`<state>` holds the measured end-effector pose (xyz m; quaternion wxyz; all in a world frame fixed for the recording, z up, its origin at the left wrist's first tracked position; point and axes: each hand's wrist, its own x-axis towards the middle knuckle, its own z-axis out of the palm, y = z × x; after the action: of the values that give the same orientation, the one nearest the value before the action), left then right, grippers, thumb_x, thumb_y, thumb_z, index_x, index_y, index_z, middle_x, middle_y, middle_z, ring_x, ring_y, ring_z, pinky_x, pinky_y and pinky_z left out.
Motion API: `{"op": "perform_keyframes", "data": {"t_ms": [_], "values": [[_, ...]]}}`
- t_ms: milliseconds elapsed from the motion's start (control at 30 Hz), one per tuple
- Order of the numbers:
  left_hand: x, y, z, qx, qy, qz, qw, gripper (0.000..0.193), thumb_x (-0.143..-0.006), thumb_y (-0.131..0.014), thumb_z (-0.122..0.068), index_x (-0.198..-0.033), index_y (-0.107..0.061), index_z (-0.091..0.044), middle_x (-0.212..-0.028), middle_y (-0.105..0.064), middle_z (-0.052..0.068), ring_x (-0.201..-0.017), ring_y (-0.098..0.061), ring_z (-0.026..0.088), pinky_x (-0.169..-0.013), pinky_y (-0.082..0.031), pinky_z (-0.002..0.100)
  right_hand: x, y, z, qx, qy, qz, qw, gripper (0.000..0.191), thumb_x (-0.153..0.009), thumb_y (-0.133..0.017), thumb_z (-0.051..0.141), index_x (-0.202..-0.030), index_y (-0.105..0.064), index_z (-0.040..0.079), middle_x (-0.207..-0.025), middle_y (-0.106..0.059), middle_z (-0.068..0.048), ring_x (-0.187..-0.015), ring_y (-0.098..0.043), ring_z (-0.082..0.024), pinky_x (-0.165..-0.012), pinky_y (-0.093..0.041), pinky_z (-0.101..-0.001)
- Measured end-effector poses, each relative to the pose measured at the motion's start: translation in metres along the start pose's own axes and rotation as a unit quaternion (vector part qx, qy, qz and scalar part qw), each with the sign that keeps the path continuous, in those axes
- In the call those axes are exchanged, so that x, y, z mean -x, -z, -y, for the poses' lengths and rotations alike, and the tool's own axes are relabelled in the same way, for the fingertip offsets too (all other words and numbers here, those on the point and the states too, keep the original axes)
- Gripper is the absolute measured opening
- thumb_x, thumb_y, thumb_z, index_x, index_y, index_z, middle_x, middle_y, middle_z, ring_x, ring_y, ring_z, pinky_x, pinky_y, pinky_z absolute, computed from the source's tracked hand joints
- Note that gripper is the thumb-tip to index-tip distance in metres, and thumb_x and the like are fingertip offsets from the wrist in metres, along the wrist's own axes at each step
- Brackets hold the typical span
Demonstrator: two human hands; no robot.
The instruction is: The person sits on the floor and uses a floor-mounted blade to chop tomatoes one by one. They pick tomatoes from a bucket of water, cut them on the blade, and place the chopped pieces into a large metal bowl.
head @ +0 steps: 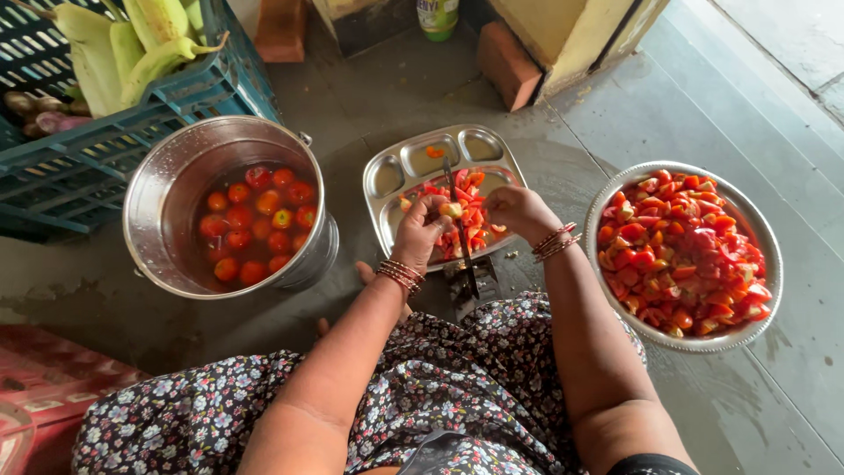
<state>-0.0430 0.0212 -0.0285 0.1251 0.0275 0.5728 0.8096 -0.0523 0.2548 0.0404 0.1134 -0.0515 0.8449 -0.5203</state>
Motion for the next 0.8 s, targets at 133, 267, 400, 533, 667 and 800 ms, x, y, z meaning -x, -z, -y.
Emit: {"op": "perform_keyframes", "data": {"t_ms": [133,267,400,533,667,800], "values": [[-0.007,0.0,0.004,-0.041,-0.085,0.051,0.994,0.023,-0.096,-0.065,-0.006,-0.119,-0.065,-0.005,-0.101,-0.073,0.001,-0.086,-0.072,0.008,-0.075,-0.063,0.023,-0.005,-0.01,0.0,-0.147,-0.012,0.015,0.989,0.024,-0.085,-0.075,0.005,-0.109,-0.069,0.004,-0.094,-0.072,0.0,-0.082,-0.067,-0.007,-0.069,-0.057,-0.0246],[-0.012,-0.009,0.004,-0.116,-0.061,-0.026,0.991,0.023,-0.094,-0.077,-0.017,-0.109,-0.068,-0.002,-0.091,-0.073,0.001,-0.074,-0.068,0.007,-0.063,-0.06,0.024,-0.008,-0.019,-0.003,-0.164,-0.028,0.008,0.986,0.019,-0.092,-0.074,0.01,-0.109,-0.073,0.001,-0.094,-0.073,-0.001,-0.082,-0.068,-0.007,-0.071,-0.058,-0.024],[-0.02,-0.016,0.001,-0.102,-0.037,-0.06,0.992,0.027,-0.088,-0.08,-0.023,-0.104,-0.069,-0.003,-0.087,-0.074,0.0,-0.07,-0.067,0.006,-0.057,-0.059,0.024,-0.012,-0.023,-0.007,-0.21,-0.032,-0.002,0.977,0.019,-0.095,-0.073,0.013,-0.111,-0.073,0.002,-0.092,-0.072,0.0,-0.079,-0.066,-0.006,-0.069,-0.056,-0.023],[-0.029,-0.017,0.008,-0.118,-0.05,-0.072,0.989,0.025,-0.089,-0.082,-0.024,-0.096,-0.07,-0.003,-0.083,-0.072,0.0,-0.068,-0.063,0.006,-0.056,-0.055,0.025,-0.017,-0.027,-0.01,-0.23,-0.045,-0.018,0.972,0.019,-0.095,-0.073,0.013,-0.11,-0.072,0.002,-0.09,-0.071,0.0,-0.076,-0.065,-0.006,-0.065,-0.055,-0.0232],[-0.029,-0.016,0.026,-0.107,-0.116,-0.081,0.984,0.022,-0.091,-0.083,-0.022,-0.094,-0.072,-0.004,-0.086,-0.076,0.0,-0.075,-0.066,0.007,-0.069,-0.057,0.025,-0.018,-0.032,-0.011,-0.245,-0.092,-0.023,0.965,0.02,-0.095,-0.072,0.013,-0.11,-0.073,0.001,-0.087,-0.07,0.0,-0.071,-0.061,-0.007,-0.062,-0.053,-0.0237],[-0.016,-0.011,0.041,-0.094,0.056,-0.134,0.985,0.02,-0.099,-0.077,-0.021,-0.093,-0.072,-0.003,-0.078,-0.07,0.004,-0.067,-0.061,0.013,-0.06,-0.049,0.028,-0.017,-0.044,-0.005,-0.128,-0.233,0.002,0.964,0.021,-0.096,-0.071,0.017,-0.11,-0.077,0.003,-0.079,-0.069,-0.003,-0.064,-0.058,-0.011,-0.056,-0.048,-0.026]]}}
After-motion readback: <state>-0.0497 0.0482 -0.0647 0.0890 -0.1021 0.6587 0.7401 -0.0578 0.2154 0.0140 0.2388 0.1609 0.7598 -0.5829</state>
